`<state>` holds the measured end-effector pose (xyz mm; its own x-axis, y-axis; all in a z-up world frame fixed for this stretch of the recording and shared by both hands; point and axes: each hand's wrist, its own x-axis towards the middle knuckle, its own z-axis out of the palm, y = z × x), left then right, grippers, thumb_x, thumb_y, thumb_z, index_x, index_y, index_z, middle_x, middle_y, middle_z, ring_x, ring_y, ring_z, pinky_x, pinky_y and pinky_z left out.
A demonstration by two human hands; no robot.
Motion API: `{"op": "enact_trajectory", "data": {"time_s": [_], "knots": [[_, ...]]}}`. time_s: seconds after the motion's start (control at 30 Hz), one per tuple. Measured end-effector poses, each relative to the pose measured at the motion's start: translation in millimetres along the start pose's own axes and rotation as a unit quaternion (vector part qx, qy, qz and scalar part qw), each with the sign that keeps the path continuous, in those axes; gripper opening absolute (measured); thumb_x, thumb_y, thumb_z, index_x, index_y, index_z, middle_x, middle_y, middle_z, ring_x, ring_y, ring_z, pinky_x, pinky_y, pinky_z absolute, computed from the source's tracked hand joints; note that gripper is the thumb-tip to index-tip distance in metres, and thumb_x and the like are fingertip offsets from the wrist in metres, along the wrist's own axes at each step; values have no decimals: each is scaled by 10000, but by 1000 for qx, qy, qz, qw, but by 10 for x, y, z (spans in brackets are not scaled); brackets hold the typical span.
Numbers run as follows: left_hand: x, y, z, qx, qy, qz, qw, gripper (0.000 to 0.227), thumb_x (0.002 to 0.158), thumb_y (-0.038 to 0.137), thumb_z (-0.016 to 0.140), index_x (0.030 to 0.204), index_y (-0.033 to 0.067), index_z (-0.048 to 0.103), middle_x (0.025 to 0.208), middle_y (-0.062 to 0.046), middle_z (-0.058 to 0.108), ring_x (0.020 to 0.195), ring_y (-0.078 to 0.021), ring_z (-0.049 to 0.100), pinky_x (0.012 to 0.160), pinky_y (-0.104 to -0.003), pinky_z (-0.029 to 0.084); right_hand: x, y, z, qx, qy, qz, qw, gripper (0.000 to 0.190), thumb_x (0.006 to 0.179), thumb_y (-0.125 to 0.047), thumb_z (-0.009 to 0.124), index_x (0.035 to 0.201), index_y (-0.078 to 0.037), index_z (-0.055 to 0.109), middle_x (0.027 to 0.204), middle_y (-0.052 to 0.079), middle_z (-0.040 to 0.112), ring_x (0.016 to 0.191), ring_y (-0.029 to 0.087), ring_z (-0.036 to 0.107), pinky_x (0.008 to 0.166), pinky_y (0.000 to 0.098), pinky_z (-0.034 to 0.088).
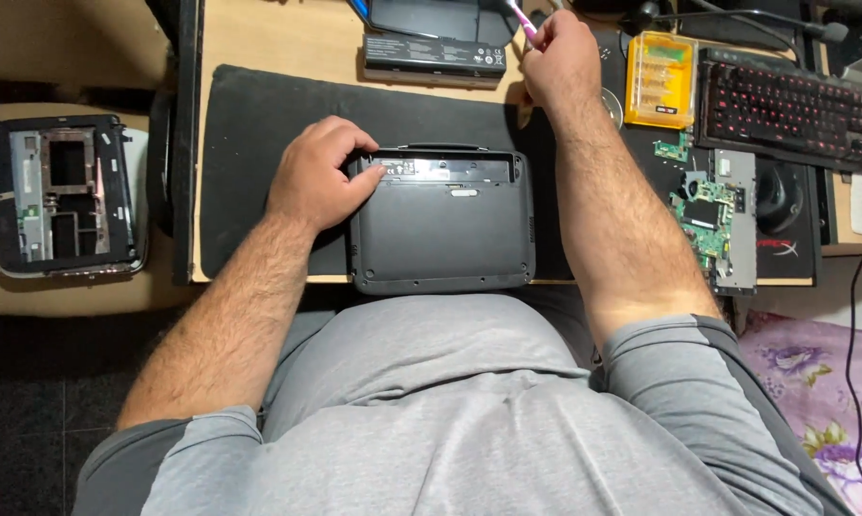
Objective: The person removes the battery from a laptop and then uses a screwdriver to unscrew multiple screws from the bottom panel of the device.
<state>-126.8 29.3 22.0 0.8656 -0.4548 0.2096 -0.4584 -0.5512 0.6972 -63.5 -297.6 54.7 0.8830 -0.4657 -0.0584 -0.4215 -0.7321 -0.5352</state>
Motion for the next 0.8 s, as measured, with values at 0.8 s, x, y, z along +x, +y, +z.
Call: {"op": "enact_trajectory", "data": {"time_s": [0.8], "knots": [[-4, 37, 9, 4, 6, -15, 1000, 160, 879, 229, 740, 1013, 142, 729, 1033, 9, 699, 971, -217, 638, 824, -409, 521, -424, -35, -19, -117, -100, -69, 986, 381, 910, -175, 675, 1280, -88, 640, 1201, 113, 574, 1008, 254, 648, 894, 416, 564]]}}
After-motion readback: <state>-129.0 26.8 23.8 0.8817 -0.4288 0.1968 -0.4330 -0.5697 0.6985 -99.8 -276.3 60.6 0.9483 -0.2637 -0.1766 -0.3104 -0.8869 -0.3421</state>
